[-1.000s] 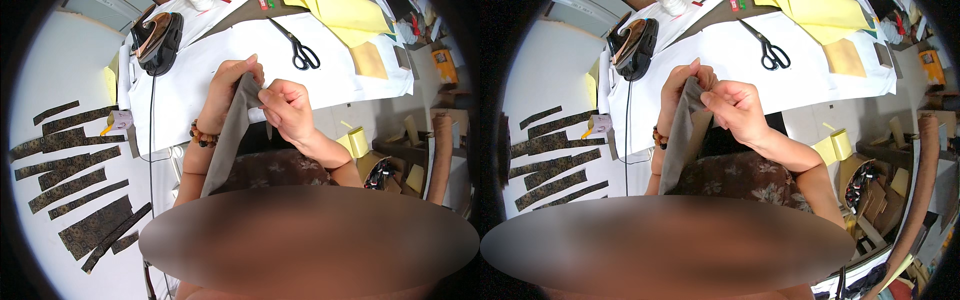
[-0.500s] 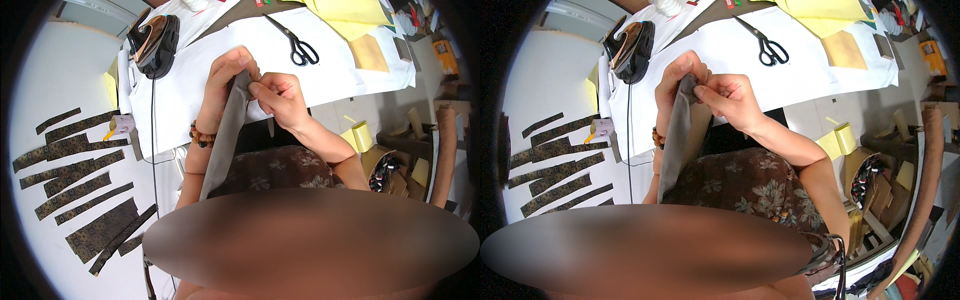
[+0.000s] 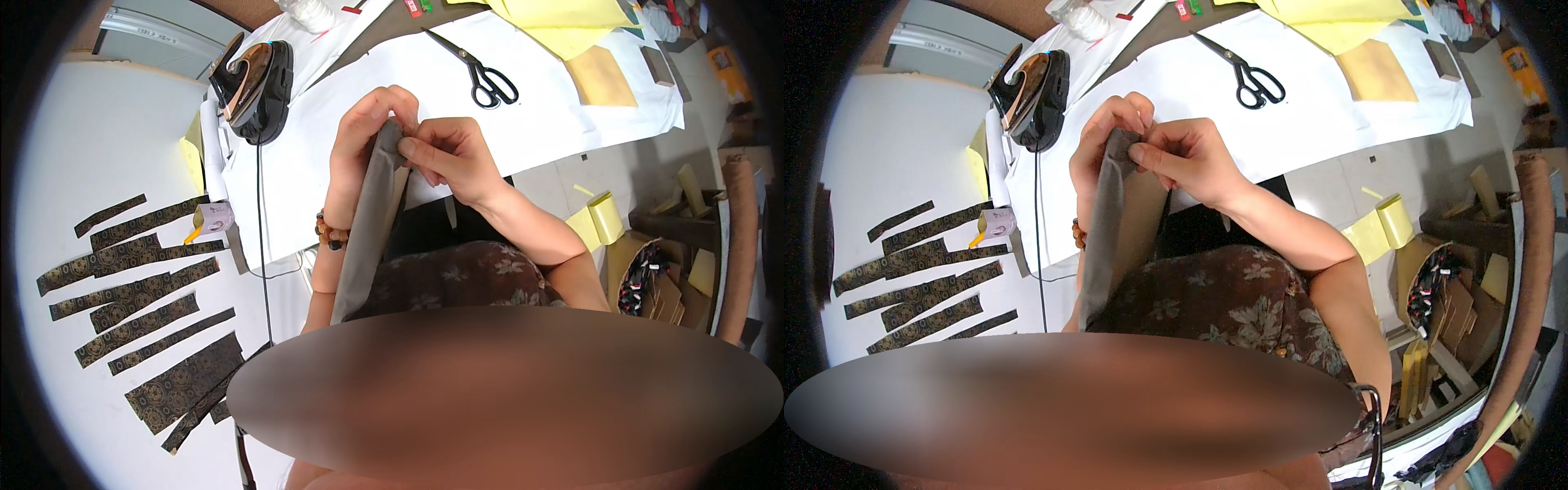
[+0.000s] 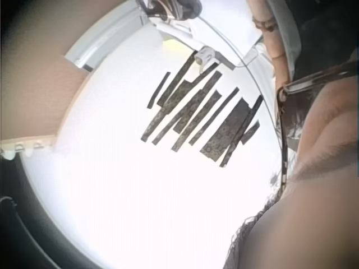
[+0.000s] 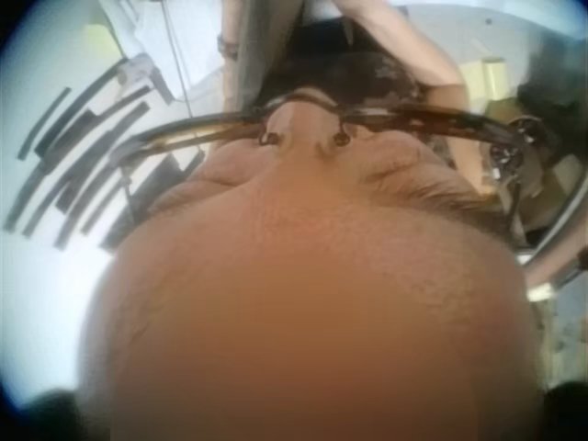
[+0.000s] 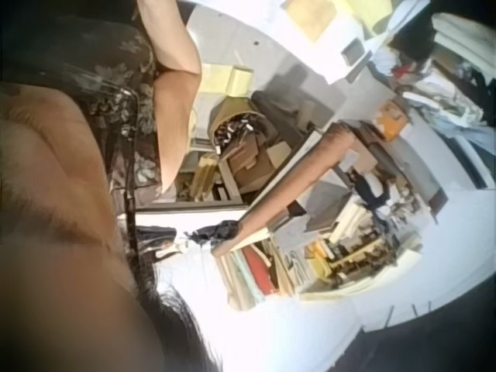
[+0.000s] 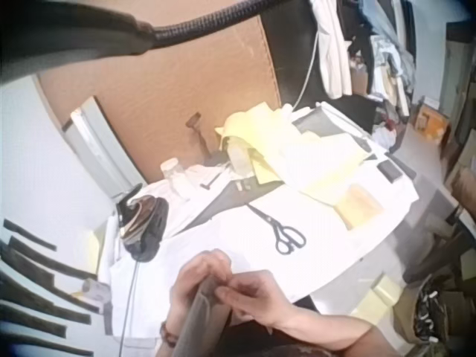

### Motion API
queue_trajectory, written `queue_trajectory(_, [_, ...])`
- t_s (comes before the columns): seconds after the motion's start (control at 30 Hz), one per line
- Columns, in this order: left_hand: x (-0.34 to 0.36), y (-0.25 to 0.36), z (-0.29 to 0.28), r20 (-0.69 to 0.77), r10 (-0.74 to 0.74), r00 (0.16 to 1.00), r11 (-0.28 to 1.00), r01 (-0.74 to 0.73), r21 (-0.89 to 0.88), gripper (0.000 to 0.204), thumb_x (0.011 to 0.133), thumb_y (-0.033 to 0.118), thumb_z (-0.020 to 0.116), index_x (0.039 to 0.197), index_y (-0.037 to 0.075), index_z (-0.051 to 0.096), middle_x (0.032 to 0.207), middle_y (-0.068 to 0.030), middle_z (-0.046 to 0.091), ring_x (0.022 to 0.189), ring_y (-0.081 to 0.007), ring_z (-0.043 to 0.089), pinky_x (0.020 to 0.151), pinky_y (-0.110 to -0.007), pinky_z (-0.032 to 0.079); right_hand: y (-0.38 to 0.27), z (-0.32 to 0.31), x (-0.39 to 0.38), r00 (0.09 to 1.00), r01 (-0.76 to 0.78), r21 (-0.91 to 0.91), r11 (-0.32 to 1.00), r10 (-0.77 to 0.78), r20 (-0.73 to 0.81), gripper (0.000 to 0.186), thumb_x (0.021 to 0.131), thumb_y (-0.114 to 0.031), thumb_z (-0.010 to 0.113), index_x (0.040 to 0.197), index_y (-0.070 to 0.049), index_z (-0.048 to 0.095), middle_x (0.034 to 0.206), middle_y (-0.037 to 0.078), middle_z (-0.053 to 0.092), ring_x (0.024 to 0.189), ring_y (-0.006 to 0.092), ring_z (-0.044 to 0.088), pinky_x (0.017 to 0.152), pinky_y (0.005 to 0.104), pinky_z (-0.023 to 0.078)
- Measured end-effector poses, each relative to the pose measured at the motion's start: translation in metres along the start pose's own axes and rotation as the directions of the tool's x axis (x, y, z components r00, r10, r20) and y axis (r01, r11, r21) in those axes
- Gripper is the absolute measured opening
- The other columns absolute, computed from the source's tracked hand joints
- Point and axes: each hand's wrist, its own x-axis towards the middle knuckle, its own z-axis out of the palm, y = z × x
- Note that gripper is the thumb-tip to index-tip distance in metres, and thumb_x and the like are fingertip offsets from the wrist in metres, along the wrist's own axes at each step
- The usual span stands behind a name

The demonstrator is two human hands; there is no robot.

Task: The person is sewing a piece of fabric, using scissors to trim excess material and an iron to press the seams. They handle the fabric carefully, ensuring precise cuts and smooth edges.

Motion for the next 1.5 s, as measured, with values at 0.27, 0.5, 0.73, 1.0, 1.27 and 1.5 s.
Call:
queue_trajectory(0.27, [0.0, -0.003, -0.006, 0.021, 0.154, 0.988, 0.986, -0.155, 0.056, 0.033, 0.105, 0.028, 0.052, 0.085, 0.003, 0.061, 0.104, -0.0064, 0.057, 0.08, -0.0139, 0.059, 0.066, -0.026, 0.046, 0.002, -0.001, 0.005, 0.999, 0.026, -0.085, 0.996, -0.023, 0.028, 0.023, 0.1, -0.012, 0.07, 0.081, 0.0, 0.07, 0.057, -0.002, 0.057, 0.05, 0.005, 0.05, 0.048, 0.0219, 0.035])
queue_trajectory(0.5, [0.002, -0.001, -0.007, 0.089, 0.044, 0.995, 0.997, -0.049, 0.058, 0.047, 0.106, 0.038, 0.044, 0.08, 0.002, 0.06, 0.104, -0.0105, 0.058, 0.076, -0.0179, 0.062, 0.068, -0.027, 0.051, 0.01, -0.003, 0.012, 0.997, 0.073, -0.085, 0.994, -0.073, 0.001, 0.02, 0.101, -0.012, 0.069, 0.085, 0.0, 0.072, 0.064, 0.001, 0.062, 0.054, 0.0062, 0.053, 0.05, 0.0226, 0.039])
queue_trajectory(0.73, [0.002, 0.0, -0.002, 0.092, -0.049, 0.995, 0.998, 0.053, -0.043, 0.05, 0.105, 0.042, 0.042, 0.074, 0.003, 0.053, 0.108, -0.013, 0.058, 0.065, -0.0219, 0.065, 0.063, -0.03, 0.054, 0.016, -0.005, 0.014, 1.0, 0.012, -0.034, 0.999, -0.011, 0.018, 0.021, 0.102, -0.017, 0.068, 0.089, -0.001, 0.072, 0.069, 0.001, 0.063, 0.059, 0.0068, 0.055, 0.052, 0.0216, 0.04])
queue_trajectory(1.0, [0.0, -0.003, -0.009, 0.026, 0.018, 1.0, 0.999, -0.018, 0.03, 0.044, 0.104, 0.038, 0.042, 0.075, 0.005, 0.052, 0.114, -0.01, 0.054, 0.067, -0.0091, 0.043, 0.065, -0.021, 0.037, 0.014, 0.001, -0.003, 0.991, -0.125, 0.169, 0.978, 0.115, 0.069, 0.043, 0.107, -0.039, 0.057, 0.097, 0.0, 0.07, 0.067, 0.002, 0.062, 0.054, 0.0081, 0.051, 0.052, 0.0205, 0.039])
queue_trajectory(1.27, [0.002, -0.003, -0.011, 0.015, 0.124, 0.992, 0.987, -0.125, 0.1, 0.044, 0.105, 0.036, 0.04, 0.075, 0.006, 0.051, 0.112, -0.0098, 0.053, 0.086, -0.0088, 0.044, 0.076, -0.02, 0.036, 0.02, 0.012, -0.007, 0.966, -0.23, 0.307, 0.923, 0.255, -0.04, 0.033, 0.107, -0.033, 0.056, 0.104, -0.002, 0.066, 0.077, 0.002, 0.061, 0.056, 0.0066, 0.043, 0.052, 0.0236, 0.035])
queue_trajectory(1.5, [0.004, -0.005, -0.015, 0.043, 0.146, 0.988, 0.981, -0.15, 0.126, 0.045, 0.104, 0.036, 0.04, 0.074, 0.006, 0.052, 0.112, -0.0095, 0.053, 0.1, -0.0132, 0.044, 0.09, -0.023, 0.033, 0.018, 0.02, -0.006, 0.96, -0.275, 0.44, 0.855, 0.271, 0.073, 0.02, 0.101, -0.026, 0.069, 0.099, -0.007, 0.065, 0.081, 0.001, 0.064, 0.061, 0.006, 0.048, 0.059, 0.0232, 0.037])
